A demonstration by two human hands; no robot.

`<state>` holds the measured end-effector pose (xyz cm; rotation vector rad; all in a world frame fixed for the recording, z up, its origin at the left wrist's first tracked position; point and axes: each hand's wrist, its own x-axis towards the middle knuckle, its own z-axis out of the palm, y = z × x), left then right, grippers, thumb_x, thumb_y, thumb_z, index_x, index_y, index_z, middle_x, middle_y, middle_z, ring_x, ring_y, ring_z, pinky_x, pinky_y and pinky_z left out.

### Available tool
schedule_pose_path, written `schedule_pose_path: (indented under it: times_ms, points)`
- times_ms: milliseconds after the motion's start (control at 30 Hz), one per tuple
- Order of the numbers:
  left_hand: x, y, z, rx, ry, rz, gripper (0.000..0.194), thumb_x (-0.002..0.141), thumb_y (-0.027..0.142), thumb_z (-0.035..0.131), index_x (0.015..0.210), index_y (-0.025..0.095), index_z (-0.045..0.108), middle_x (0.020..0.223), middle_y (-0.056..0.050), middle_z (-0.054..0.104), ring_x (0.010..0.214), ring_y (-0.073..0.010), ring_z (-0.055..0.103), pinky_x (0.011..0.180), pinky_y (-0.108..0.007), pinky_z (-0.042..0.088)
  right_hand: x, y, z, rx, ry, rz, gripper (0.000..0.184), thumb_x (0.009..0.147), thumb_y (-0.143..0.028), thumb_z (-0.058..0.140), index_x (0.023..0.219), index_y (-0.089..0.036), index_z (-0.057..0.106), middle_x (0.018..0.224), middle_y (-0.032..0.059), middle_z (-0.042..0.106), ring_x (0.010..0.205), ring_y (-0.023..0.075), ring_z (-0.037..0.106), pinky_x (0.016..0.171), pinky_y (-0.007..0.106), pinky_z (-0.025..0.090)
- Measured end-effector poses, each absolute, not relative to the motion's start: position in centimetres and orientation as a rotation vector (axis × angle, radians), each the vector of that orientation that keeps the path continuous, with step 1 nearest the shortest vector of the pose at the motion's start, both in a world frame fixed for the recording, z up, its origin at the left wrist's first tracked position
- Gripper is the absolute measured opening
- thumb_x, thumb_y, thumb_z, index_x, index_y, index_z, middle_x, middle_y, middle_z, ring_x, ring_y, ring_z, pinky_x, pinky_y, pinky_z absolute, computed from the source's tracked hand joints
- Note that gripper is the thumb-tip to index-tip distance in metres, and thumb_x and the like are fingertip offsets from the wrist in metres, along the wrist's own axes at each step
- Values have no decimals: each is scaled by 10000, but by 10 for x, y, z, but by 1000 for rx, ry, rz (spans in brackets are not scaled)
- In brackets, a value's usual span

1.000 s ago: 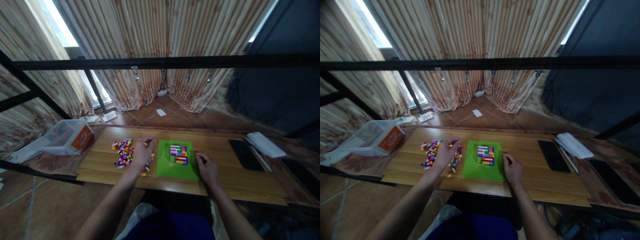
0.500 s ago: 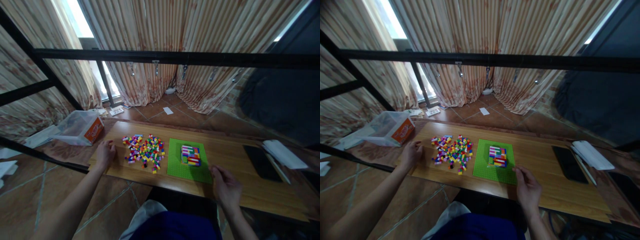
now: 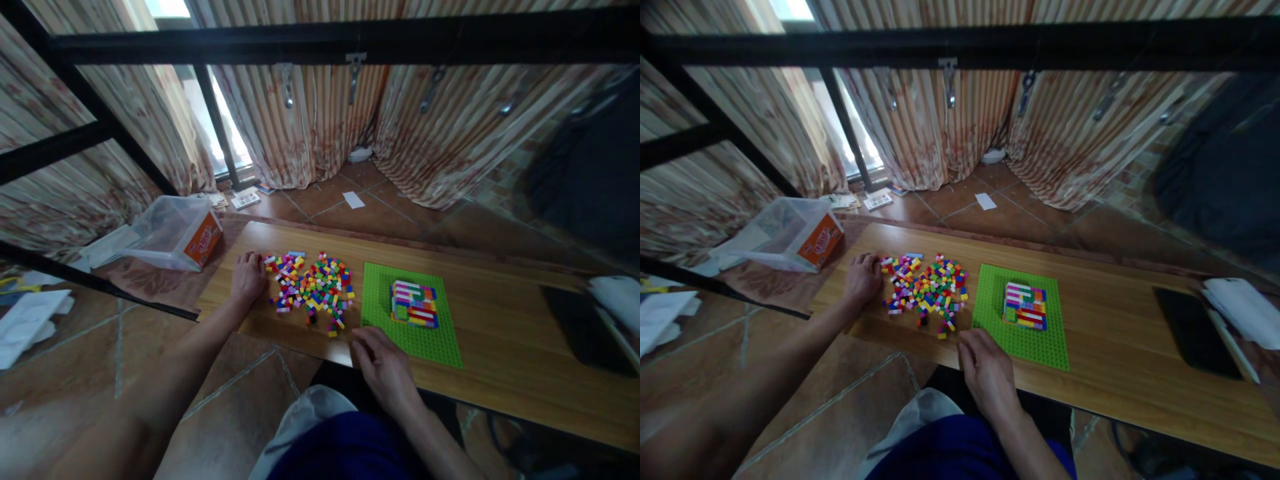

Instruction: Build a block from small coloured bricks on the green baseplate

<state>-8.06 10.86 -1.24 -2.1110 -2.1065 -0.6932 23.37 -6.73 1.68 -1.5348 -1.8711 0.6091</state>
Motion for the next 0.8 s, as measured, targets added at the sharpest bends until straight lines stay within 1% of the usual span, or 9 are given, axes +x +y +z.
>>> schedule_pose_path:
  times_ms: [133, 300, 467, 533, 700, 800]
  points:
    - [-80, 107, -12, -2181, -2020, -704, 305, 943, 283, 408, 1052, 144, 657, 1084, -154, 655, 1035, -289, 565, 949, -441, 455, 216, -52, 14, -1658, -1942, 469, 211, 952, -230, 480, 1049, -209, 666, 1030, 66, 696, 901, 197, 669, 775, 303, 509]
    - [-81, 108, -12, -2298, -1941, -674, 315, 925, 187, 407, 1097, 162, 669, 1097, -129, 670, 1027, -269, 580, 928, -408, 468, 204, -43, 13, -1763, -1984, 359, 193, 947, -243, 509, 1064, -205, 657, 1019, 67, 686, 882, 199, 663, 733, 292, 490]
    - [-83, 109, -13, -2291, -1912, -671, 329, 921, 172, 404, 1110, 152, 672, 1101, -139, 672, 1016, -273, 582, 921, -412, 476, 202, -42, 8, -1776, -1979, 319, 190, 963, -236, 485, 1020, -206, 664, 1038, 63, 682, 871, 184, 662, 702, 274, 478]
    - [-83, 109, -13, -2281, -1904, -678, 329, 918, 166, 399, 1097, 146, 675, 1091, -142, 674, 1013, -274, 584, 925, -416, 476, 203, -43, 7, -1771, -1978, 319, 190, 965, -232, 481, 1009, -206, 664, 1060, 62, 680, 868, 180, 662, 705, 272, 481]
    - [-82, 109, -13, -2262, -1911, -677, 326, 912, 164, 399, 1068, 141, 683, 1084, -147, 676, 1009, -278, 588, 924, -417, 480, 205, -43, 7, -1710, -1957, 317, 191, 954, -213, 496, 1061, -206, 654, 1115, 68, 673, 905, 180, 664, 752, 276, 499]
    - [-81, 108, -11, -2257, -1929, -663, 320, 908, 170, 405, 1057, 139, 686, 1078, -151, 675, 1010, -282, 587, 921, -418, 480, 204, -43, 5, -1619, -1986, 316, 188, 959, -201, 493, 1028, -212, 667, 1078, 64, 680, 915, 171, 661, 778, 268, 498]
